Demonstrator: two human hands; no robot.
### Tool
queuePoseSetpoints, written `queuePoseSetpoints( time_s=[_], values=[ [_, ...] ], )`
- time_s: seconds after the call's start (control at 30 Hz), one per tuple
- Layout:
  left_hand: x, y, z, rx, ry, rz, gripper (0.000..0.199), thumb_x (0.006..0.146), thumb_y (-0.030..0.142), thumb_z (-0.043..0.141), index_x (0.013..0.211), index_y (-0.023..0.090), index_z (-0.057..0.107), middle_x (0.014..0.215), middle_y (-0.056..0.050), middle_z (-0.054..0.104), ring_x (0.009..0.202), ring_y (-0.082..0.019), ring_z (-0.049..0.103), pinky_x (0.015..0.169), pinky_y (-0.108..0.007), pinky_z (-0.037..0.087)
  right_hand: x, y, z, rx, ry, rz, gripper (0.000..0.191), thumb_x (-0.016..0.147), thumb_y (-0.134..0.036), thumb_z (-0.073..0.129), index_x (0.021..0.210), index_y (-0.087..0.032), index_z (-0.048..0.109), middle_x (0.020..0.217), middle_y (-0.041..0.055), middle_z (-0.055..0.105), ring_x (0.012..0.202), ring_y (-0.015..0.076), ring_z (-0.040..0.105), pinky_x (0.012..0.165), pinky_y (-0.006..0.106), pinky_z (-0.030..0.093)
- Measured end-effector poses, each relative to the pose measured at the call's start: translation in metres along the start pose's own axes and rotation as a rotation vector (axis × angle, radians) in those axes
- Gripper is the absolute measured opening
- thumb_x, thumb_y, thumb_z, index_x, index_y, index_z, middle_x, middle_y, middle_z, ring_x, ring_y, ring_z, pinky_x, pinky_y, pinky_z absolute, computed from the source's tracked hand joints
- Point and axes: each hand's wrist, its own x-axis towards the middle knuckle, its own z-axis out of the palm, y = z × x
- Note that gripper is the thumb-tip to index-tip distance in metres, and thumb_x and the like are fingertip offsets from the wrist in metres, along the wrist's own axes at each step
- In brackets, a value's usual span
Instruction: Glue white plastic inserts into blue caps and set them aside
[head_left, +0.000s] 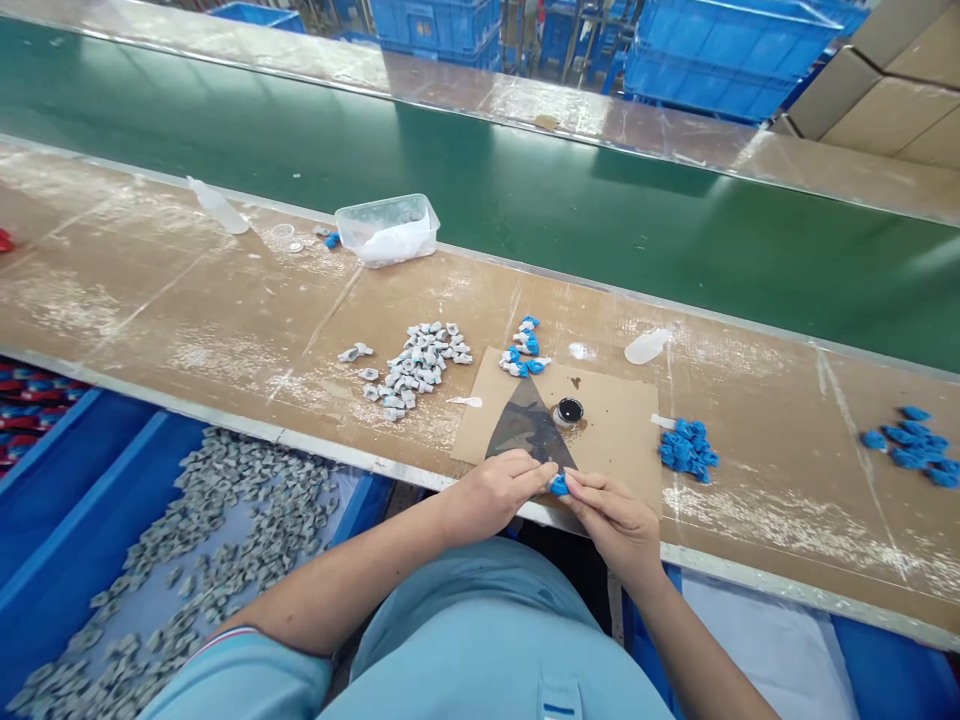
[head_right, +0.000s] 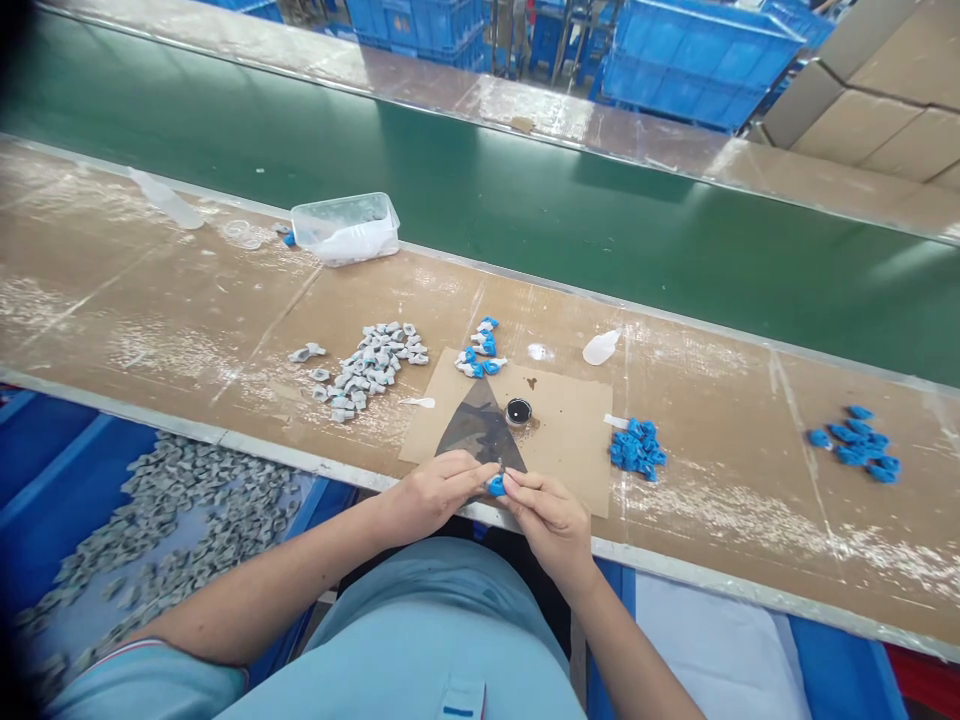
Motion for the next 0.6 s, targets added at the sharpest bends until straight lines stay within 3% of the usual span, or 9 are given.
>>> queuePoseSetpoints(
  time_s=[0.17, 0.27, 0.37, 0.47, 0.6],
  values=[
    [0.003, 0.000, 0.003, -0.017, -0.010, -0.076, 0.030, 0.096, 0.022, 0.034, 0.114, 0.015, 0.058, 0.091, -0.009, 0.068, 0.085, -0.015, 0.062, 0.080, -0.026, 0.052, 0.002, 0.000, -0.001, -0.086, 0.010, -0.023, 0.031, 0.080, -0.014, 0.068, 0.103, -0.035, 0.072, 0.097, 0.0016, 0.074, 0.085, 0.0181, 0.070, 0.075, 0.030, 0.060],
    [0.007, -0.007, -0.005, 0.030, 0.006, -0.194, 0.028, 0.096, 0.026, 0.036, 0.107, 0.018, 0.060, 0.092, -0.008, 0.068, 0.086, -0.016, 0.062, 0.082, -0.028, 0.051, 0.002, 0.003, -0.019, -0.262, 0.032, 0.008, 0.023, 0.082, -0.020, 0.064, 0.102, -0.029, 0.072, 0.094, 0.0039, 0.074, 0.080, 0.0182, 0.069, 0.071, 0.031, 0.058],
    [0.011, -0.022, -0.019, 0.119, 0.011, -0.339, 0.027, 0.094, 0.029, 0.038, 0.102, 0.019, 0.062, 0.088, -0.007, 0.069, 0.084, -0.018, 0.063, 0.079, -0.030, 0.051, -0.004, 0.013, -0.054, -0.492, 0.230, 0.067, 0.014, 0.084, -0.027, 0.061, 0.091, -0.024, 0.072, 0.082, 0.0051, 0.072, 0.070, 0.0179, 0.064, 0.068, 0.032, 0.054],
    [0.017, -0.036, -0.033, 0.223, -0.028, -0.431, 0.027, 0.093, 0.032, 0.039, 0.095, 0.018, 0.063, 0.086, -0.008, 0.068, 0.083, -0.021, 0.062, 0.075, -0.031, 0.049, -0.012, 0.025, -0.087, -0.629, 0.437, 0.169, 0.021, 0.083, -0.038, 0.060, 0.088, -0.020, 0.070, 0.075, 0.0059, 0.067, 0.063, 0.0177, 0.059, 0.064, 0.033, 0.050],
    [0.040, -0.048, -0.042, 0.352, -0.093, -0.511, 0.027, 0.093, 0.030, 0.039, 0.085, 0.017, 0.061, 0.083, -0.009, 0.066, 0.081, -0.022, 0.061, 0.073, -0.032, 0.047, -0.008, 0.032, -0.102, -0.734, 0.480, 0.215, 0.032, 0.081, -0.047, 0.059, 0.095, -0.020, 0.070, 0.072, 0.0046, 0.063, 0.060, 0.0172, 0.054, 0.063, 0.032, 0.047]
  ],
)
